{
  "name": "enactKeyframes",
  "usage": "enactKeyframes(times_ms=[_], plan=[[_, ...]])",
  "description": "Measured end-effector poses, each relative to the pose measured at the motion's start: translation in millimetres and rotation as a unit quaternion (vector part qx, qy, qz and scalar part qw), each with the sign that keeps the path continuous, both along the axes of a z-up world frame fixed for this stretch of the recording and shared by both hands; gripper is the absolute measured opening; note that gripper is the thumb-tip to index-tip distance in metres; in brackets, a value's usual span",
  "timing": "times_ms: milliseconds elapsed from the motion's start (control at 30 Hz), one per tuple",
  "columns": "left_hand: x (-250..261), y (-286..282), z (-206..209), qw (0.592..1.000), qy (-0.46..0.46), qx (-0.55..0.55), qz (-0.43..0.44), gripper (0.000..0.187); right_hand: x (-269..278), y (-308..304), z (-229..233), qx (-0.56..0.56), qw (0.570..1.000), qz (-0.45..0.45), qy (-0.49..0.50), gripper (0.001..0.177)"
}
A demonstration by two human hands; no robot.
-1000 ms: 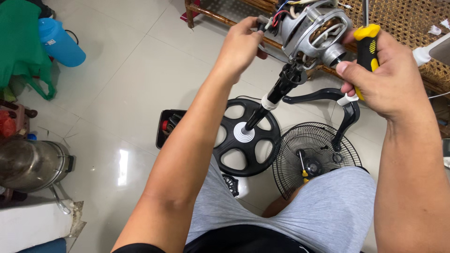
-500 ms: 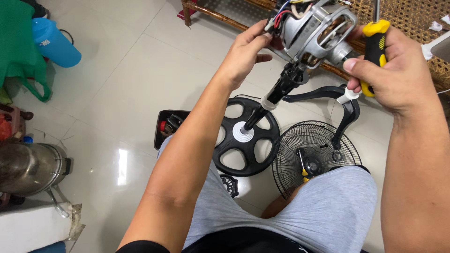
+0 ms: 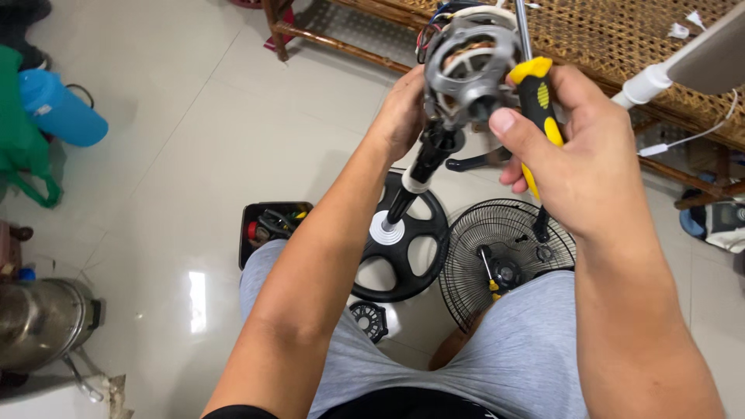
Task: The person disassembles an electric fan by removing the rear motor housing and then the front motor housing using a screwdriver. The fan blades and cage are already removed. The person exposes the internal motor components and continues to remove screws from the motor assembly.
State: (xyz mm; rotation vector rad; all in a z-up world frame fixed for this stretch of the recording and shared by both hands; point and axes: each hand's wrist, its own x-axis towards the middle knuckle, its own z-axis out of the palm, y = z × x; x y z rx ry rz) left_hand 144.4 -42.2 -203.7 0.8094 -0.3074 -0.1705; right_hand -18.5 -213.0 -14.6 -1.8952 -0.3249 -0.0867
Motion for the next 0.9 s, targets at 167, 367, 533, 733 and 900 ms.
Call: enactKeyframes(times_ms=[167,367,533,733,900], plan=[[24,-14,-5,0.996,0.051,0.041,-0.068,0.029,-5,-21,-11,0.070,0.997,-0.022,-0.019,0.033],[38,2,-20,0.981,0.138,0.083,-0.104,0.025,24,-45,-53,0.183,0.979,-0.080,-0.038,0.033],[37,8,-18,0.986,0.102,0.063,-0.113,0.025,61,-45,-83,0.238,0.969,-0.061,0.013,0.032],[27,9,-6,0.992,0.059,0.064,-0.096,0.027,80,-35,-87,0.258,0.966,0.021,0.004,0.037],[22,9,5,0.994,0.031,0.062,-0.087,0.029,83,-32,-83,0.256,0.966,0.043,0.004,0.035]])
